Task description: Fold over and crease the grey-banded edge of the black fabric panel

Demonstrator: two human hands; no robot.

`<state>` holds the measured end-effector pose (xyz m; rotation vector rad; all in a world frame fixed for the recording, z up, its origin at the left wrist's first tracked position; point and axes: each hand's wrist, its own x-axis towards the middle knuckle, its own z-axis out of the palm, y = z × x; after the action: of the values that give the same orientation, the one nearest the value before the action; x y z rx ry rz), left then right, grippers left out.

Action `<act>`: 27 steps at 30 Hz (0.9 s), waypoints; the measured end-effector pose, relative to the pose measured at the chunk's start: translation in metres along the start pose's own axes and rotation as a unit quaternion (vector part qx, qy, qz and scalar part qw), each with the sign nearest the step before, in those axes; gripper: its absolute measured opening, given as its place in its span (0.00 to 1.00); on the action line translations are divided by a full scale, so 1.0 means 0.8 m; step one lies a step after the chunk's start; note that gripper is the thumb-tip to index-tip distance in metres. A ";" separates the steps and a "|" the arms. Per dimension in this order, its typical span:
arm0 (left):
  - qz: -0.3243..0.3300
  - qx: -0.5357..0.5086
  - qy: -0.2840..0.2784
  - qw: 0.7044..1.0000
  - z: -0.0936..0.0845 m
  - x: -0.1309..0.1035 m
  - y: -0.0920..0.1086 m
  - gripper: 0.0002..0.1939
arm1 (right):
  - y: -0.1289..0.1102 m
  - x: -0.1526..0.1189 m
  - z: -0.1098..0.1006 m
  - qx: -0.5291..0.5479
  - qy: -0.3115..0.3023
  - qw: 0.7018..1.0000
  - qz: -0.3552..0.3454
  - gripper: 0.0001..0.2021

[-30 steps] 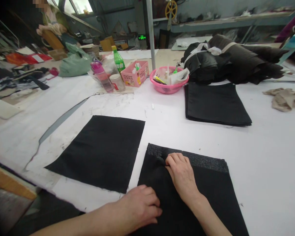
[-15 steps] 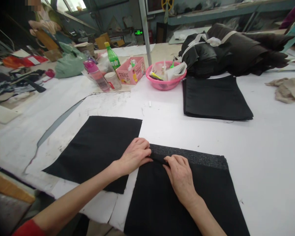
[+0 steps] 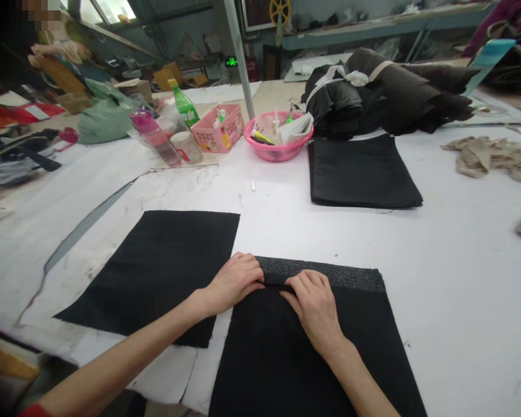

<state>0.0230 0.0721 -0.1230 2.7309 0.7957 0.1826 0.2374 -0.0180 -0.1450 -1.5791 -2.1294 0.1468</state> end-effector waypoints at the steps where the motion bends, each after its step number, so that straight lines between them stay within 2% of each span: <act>1: -0.004 -0.013 -0.003 1.000 0.001 -0.001 -0.002 0.06 | 0.011 -0.005 -0.006 -0.019 -0.001 1.000 0.003 0.08; 4: -0.008 -0.046 -0.005 0.999 0.000 -0.004 -0.007 0.07 | 0.062 -0.033 -0.033 -0.097 0.025 0.995 0.022 0.16; 8: -0.013 -0.072 -0.004 0.997 -0.002 -0.004 -0.010 0.08 | 0.150 -0.094 -0.087 -0.214 0.077 0.972 0.060 0.24; 10: -0.013 -0.077 -0.006 0.997 -0.002 -0.002 -0.012 0.09 | 0.177 -0.116 -0.112 -0.273 0.109 0.951 0.091 0.29; 11: -0.013 -0.078 -0.008 0.997 -0.001 -0.002 -0.012 0.09 | 0.182 -0.120 -0.121 -0.291 0.129 0.941 0.116 0.29; 12: -0.012 -0.078 -0.009 0.997 -0.001 -0.001 -0.013 0.09 | 0.180 -0.119 -0.125 -0.298 0.151 0.933 0.137 0.29; 14: -0.010 -0.076 -0.011 0.997 -0.001 0.000 -0.013 0.09 | 0.155 -0.101 -0.122 -0.269 0.176 0.934 0.155 0.26; 17: -0.012 -0.073 -0.007 0.997 0.000 0.000 -0.014 0.09 | 0.084 -0.048 -0.087 -0.071 0.109 0.985 0.117 0.17; 19: -0.011 -0.070 -0.007 0.997 0.000 0.000 -0.014 0.08 | 0.037 -0.010 -0.054 0.016 0.047 0.997 0.055 0.11; 21: -0.009 -0.067 -0.008 0.998 -0.001 0.000 -0.014 0.08 | 0.003 0.018 -0.024 0.045 -0.013 0.999 0.008 0.10; 24: -0.010 -0.066 -0.007 0.998 -0.001 0.000 -0.015 0.07 | -0.017 0.036 0.006 0.063 -0.047 0.997 -0.022 0.10; 27: -0.018 -0.078 0.005 0.997 0.001 -0.002 -0.018 0.08 | -0.014 0.038 0.018 0.068 -0.044 0.996 -0.024 0.07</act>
<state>0.0144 0.0823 -0.1283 2.5695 0.7966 0.2404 0.2143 0.0094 -0.1442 -1.4676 -2.1714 0.3439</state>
